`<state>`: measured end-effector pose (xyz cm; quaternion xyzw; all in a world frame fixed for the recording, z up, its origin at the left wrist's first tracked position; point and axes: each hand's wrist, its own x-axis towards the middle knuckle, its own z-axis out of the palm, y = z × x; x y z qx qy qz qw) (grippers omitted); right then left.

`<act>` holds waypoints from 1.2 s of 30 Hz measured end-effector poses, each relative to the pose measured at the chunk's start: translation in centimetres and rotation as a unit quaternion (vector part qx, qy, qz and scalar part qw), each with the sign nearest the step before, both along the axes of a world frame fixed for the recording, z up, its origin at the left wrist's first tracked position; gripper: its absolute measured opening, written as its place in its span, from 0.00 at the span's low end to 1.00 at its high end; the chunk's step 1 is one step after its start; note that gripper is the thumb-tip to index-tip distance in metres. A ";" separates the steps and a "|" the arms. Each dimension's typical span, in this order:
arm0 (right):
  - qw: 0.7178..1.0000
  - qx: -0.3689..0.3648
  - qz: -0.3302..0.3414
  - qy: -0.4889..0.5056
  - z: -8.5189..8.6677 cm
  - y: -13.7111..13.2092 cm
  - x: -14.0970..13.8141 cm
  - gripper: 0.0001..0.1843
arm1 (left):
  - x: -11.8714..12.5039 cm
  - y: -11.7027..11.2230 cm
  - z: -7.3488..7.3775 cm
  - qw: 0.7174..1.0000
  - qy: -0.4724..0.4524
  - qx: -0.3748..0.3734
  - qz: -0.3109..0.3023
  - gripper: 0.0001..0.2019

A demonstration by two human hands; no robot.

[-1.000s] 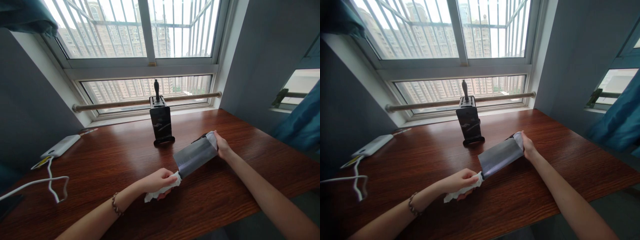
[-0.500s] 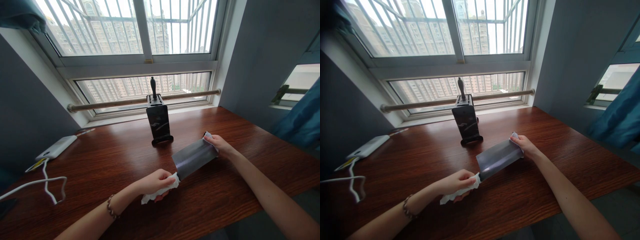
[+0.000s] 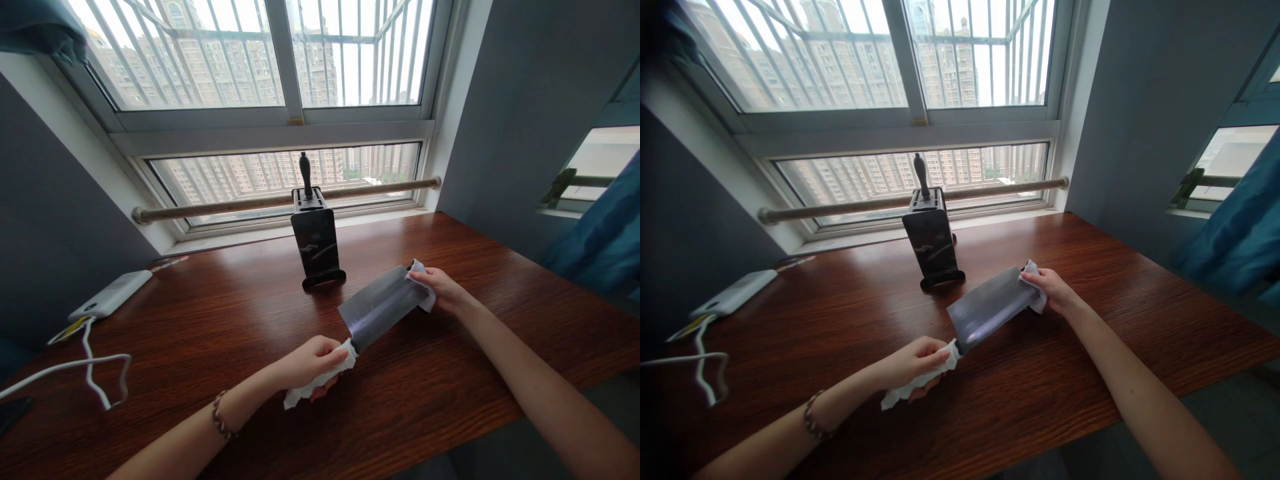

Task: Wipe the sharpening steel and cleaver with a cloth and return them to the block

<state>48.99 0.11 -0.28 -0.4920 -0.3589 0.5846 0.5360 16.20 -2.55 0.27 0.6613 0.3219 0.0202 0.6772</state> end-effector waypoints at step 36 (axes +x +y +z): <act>0.986 -0.019 0.075 0.145 -1.5 -5.4 -12.2 0.14 | 0.8 -0.2 -0.6 0.996 -0.055 0.001 0.076 0.22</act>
